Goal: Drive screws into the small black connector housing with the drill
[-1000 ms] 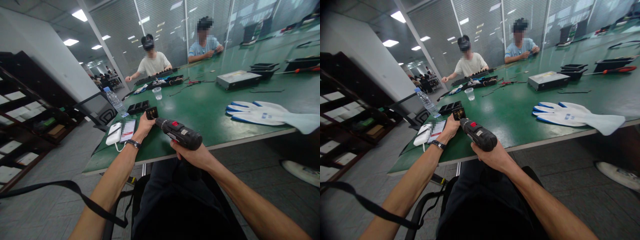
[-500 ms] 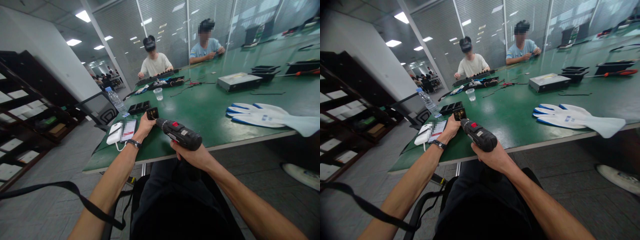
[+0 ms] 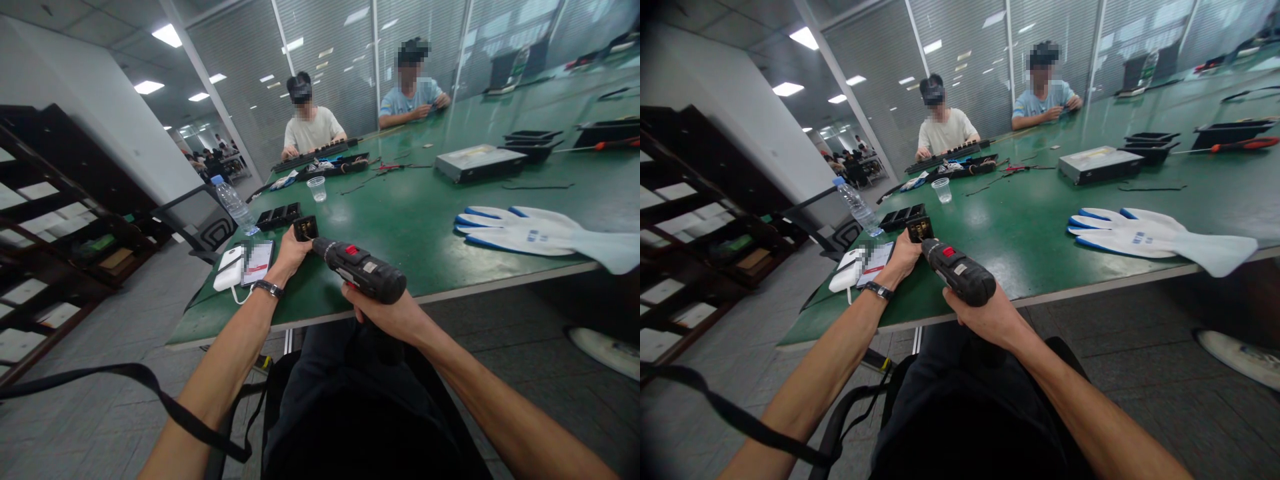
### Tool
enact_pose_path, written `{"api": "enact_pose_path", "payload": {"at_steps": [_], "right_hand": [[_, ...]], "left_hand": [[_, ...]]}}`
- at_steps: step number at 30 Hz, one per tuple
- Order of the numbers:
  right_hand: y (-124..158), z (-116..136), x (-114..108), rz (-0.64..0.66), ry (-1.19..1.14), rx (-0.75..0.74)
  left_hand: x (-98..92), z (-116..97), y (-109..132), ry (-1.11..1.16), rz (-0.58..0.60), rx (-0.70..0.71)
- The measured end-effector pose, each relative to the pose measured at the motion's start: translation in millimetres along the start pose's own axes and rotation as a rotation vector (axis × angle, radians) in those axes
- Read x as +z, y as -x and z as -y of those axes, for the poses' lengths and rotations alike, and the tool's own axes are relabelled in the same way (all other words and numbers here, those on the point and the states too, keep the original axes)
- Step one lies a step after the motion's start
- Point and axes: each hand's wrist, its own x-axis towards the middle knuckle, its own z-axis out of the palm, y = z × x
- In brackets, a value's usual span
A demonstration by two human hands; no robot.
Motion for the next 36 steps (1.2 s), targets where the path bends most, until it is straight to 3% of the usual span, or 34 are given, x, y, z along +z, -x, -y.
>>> {"api": "enact_pose_path", "payload": {"at_steps": [36], "right_hand": [[-0.1,4.7,0.3,0.008,-0.11,0.003]], "left_hand": [[-1.1,-2.2,1.1,-0.031,-0.002,-0.016]]}}
